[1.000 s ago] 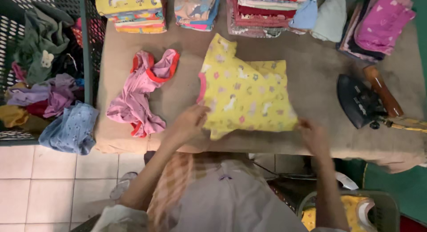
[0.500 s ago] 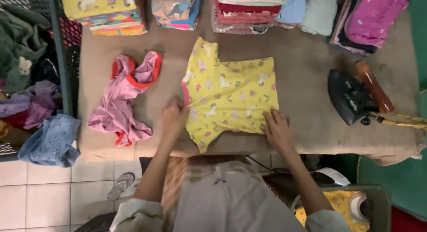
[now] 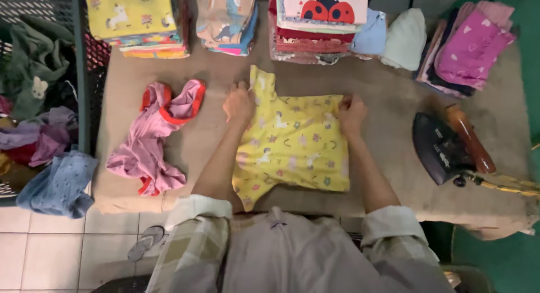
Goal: The person irons and folds small garments on a cloth-covered table, moving items from a laundry basket into organized stacks.
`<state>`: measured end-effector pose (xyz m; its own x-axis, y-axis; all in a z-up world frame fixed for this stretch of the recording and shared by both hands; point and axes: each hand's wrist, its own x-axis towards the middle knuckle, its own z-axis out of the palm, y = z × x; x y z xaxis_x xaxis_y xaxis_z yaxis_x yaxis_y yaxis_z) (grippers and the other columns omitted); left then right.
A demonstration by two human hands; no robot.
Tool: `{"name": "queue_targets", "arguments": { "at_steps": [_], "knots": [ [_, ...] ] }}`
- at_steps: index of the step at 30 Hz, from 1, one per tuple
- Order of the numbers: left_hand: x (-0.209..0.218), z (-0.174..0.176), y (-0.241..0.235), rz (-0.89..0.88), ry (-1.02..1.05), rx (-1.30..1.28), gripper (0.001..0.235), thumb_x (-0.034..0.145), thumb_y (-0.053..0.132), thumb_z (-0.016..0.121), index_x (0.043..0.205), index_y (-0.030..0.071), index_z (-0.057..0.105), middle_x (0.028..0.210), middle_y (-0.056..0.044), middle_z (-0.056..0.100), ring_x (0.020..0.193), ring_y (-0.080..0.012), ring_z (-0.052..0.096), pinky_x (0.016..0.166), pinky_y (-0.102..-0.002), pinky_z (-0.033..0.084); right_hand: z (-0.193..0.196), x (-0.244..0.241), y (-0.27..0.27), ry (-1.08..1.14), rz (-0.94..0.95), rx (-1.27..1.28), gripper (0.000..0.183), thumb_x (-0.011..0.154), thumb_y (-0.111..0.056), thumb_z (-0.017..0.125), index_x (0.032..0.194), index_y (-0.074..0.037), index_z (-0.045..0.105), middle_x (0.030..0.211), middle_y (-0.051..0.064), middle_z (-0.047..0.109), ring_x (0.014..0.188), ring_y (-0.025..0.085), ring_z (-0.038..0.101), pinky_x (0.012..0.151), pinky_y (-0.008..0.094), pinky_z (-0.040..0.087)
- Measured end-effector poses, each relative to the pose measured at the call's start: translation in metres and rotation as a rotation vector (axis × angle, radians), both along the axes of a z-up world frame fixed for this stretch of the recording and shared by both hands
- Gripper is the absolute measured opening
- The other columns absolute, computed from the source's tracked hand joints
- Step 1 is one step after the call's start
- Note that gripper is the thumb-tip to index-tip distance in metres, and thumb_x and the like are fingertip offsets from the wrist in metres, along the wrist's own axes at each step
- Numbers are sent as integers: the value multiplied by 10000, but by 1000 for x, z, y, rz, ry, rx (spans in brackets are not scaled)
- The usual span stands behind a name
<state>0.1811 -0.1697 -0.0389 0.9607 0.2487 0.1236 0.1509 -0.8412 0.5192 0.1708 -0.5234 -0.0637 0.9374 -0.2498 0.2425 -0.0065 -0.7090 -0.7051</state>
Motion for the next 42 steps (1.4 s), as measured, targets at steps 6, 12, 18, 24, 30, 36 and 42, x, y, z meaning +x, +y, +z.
{"name": "queue_targets", "arguments": {
  "at_steps": [6, 12, 18, 24, 30, 36, 42],
  "knots": [
    [7, 7, 4, 84, -31, -161, 212, 1050, 260, 534, 1158, 79, 552, 1147, -197, 657, 906, -458, 666, 736, -600, 507, 10, 1, -9, -97, -38, -198, 114, 894, -32, 744, 916, 2, 637, 842, 202, 683, 778, 400, 665, 702, 471, 511],
    [36, 18, 4, 138, -209, -191, 177, 1031, 225, 562, 1118, 72, 556, 1128, -185, 644, 928, -445, 656, 740, -570, 502, 29, 41, -5, -41, -99, -2, 139, 932, -50, 664, 1027, -6, 574, 919, 183, 661, 874, 390, 650, 781, 480, 499],
    [16, 4, 3, -70, -198, 76, 286, 924, 218, 676, 1106, 28, 566, 1123, -243, 573, 1032, -457, 575, 851, -567, 440, 39, 15, 34, -149, 9, -401, 437, 681, -44, 654, 1109, 31, 608, 1015, 265, 599, 929, 470, 557, 791, 534, 442],
    [-52, 3, -29, -480, -60, 202, 690, 904, 365, 630, 1493, 51, 455, 1590, -224, 369, 1477, -408, 335, 1170, -680, 191, 51, -46, 104, -109, 647, -628, 638, 830, -313, 653, 1358, 22, 525, 1512, 266, 391, 1410, 442, 381, 1100, 719, 187],
    [-38, 3, -8, -350, 24, 173, 720, 962, 394, 568, 1569, 62, 371, 1670, -192, 245, 1531, -409, 212, 1196, -649, 141, 62, -52, 29, 317, 345, -505, 733, 975, -373, 555, 1577, -2, 363, 1651, 271, 196, 1542, 450, 171, 1195, 660, 115],
    [-92, 18, -16, -522, 13, 216, 711, 1008, 394, 566, 1572, 9, 368, 1656, -288, 245, 1516, -476, 241, 1224, -647, 166, 62, -156, 13, 301, 505, -603, 699, 930, -382, 586, 1504, -16, 426, 1622, 303, 247, 1497, 483, 227, 1153, 690, 147],
    [-160, 50, -12, -655, 141, 160, 695, 841, 372, 654, 1409, 24, 455, 1534, -266, 371, 1425, -403, 361, 1113, -665, 191, 100, -154, -103, 345, 1, -829, 780, 835, -345, 728, 1524, -60, 501, 1600, 291, 395, 1519, 476, 309, 1184, 703, 217]
  ]
}}
